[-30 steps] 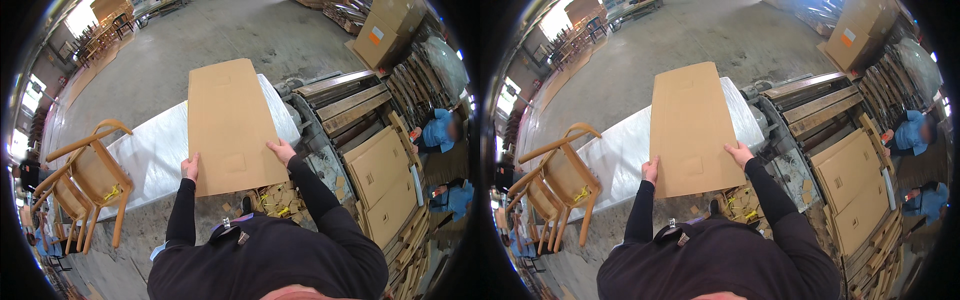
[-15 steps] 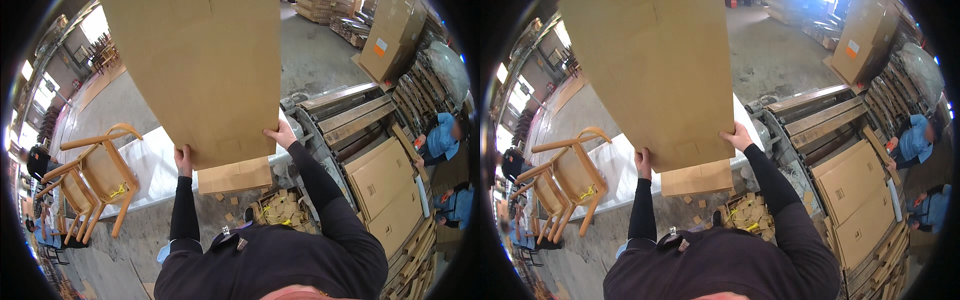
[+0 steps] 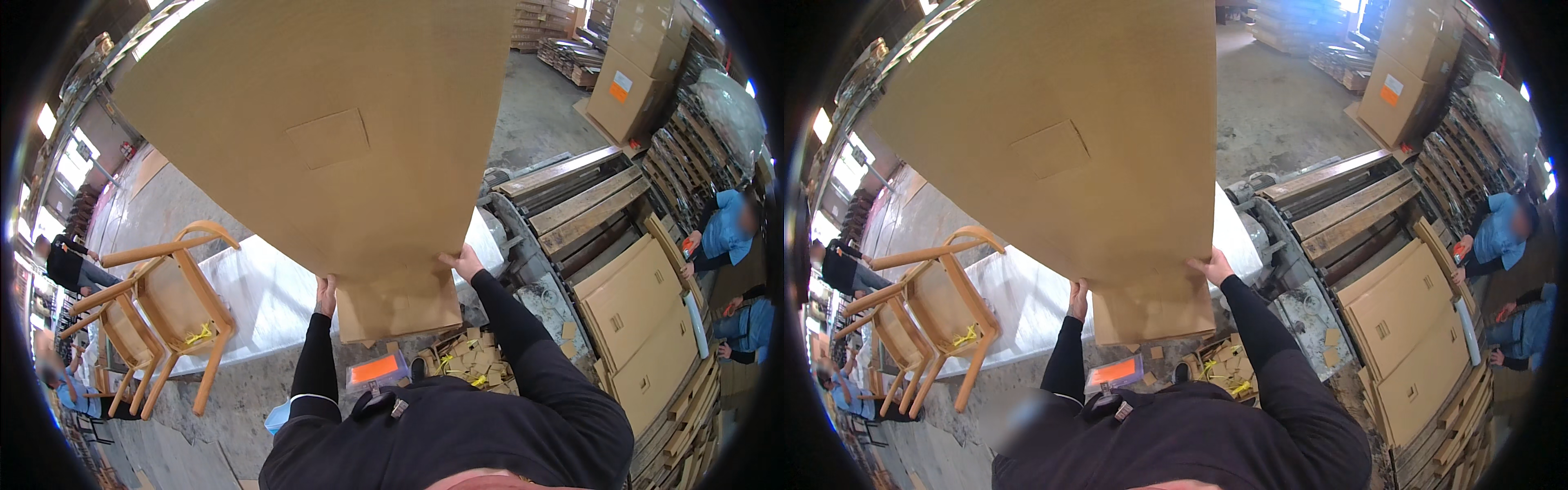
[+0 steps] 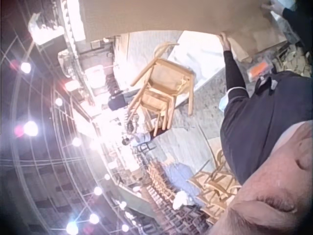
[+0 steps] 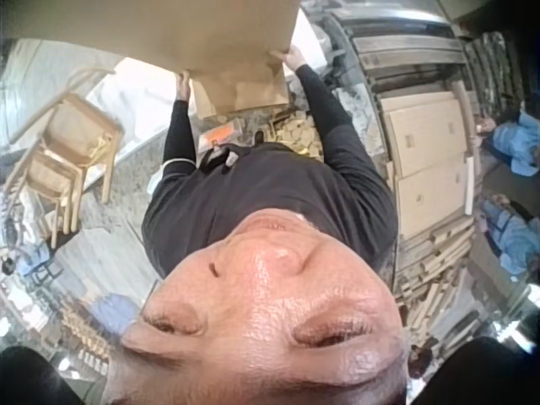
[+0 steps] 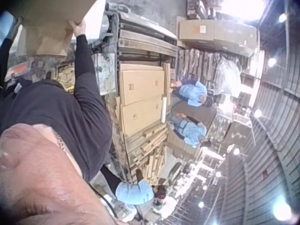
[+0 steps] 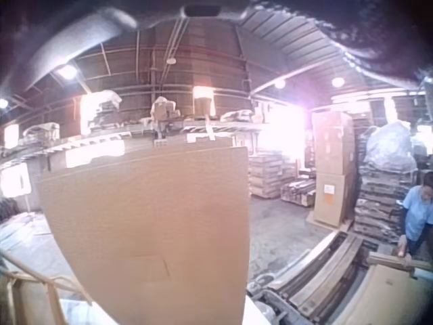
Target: The person repeatedly picks up flat cardboard pieces from a pile, inspects them, and places them onto a stack on a pallet. The person also handles yellow plastic straps, gathering them from the floor and placing them aside.
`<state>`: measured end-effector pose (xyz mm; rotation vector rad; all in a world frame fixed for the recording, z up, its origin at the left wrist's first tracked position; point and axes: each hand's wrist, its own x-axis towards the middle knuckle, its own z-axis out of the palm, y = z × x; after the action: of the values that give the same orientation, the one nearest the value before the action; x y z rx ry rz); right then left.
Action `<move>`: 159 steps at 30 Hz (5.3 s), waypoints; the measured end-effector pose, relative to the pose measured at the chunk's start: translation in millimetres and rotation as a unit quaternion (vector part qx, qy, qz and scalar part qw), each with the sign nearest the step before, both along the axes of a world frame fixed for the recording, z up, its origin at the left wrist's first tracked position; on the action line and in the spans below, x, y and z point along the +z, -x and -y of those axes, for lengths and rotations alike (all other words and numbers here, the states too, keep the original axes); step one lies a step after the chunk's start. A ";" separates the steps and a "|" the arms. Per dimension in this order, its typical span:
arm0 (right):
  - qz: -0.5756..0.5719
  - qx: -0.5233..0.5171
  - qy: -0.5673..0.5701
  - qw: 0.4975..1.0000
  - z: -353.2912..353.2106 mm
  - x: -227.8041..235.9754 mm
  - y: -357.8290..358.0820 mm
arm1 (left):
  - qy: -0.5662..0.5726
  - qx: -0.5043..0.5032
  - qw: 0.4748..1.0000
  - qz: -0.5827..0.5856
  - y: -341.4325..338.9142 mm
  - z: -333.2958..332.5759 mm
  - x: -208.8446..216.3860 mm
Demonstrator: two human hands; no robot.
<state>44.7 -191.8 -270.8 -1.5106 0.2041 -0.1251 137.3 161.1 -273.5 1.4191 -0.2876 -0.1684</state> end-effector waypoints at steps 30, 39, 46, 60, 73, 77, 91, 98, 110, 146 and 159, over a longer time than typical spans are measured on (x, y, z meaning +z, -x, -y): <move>-0.012 -0.070 -0.353 0.933 -60.9 26.9 211.9 | -0.304 0.091 0.943 0.097 33.2 89.6 118.9; -0.046 -0.309 -0.461 0.831 -24.1 8.5 334.3 | -0.371 -0.057 0.877 0.301 103.1 235.0 68.6; -0.089 -0.342 -0.620 0.700 -14.3 -20.5 355.9 | 0.026 -0.283 0.808 -0.517 238.2 237.7 -4.0; -0.273 0.189 -0.127 0.935 62.5 -15.9 453.3 | -0.151 -0.142 0.887 -0.412 231.7 162.5 -2.9; -0.393 -0.064 0.237 0.886 138.2 -137.4 415.7 | -0.257 -0.104 0.897 -0.345 262.4 78.2 52.6; -0.372 -0.064 0.278 0.883 136.0 -151.2 400.1 | -0.222 -0.134 0.902 -0.344 258.0 75.6 60.2; -0.405 -0.037 0.326 0.854 119.2 -153.3 388.7 | -0.269 -0.060 0.910 -0.310 263.0 89.7 89.3; -0.403 0.039 0.293 0.866 130.6 -161.6 379.4 | -0.252 -0.087 0.911 -0.315 263.8 89.7 89.7; -0.420 0.032 0.212 0.882 142.7 -144.3 371.3 | -0.282 -0.076 0.900 -0.324 252.6 75.8 76.5; 0.037 0.116 0.447 0.886 -97.4 -28.4 266.5 | -0.151 -0.095 0.931 -0.318 229.9 78.0 -12.8; -0.071 0.217 0.403 0.886 -119.2 -18.6 230.1 | -0.128 -0.078 0.949 -0.278 231.2 74.8 -25.8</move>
<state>-185.4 -72.6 -289.4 -2.3620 -0.0984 0.3028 -93.9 86.3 -299.3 1.5389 0.0954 -0.7442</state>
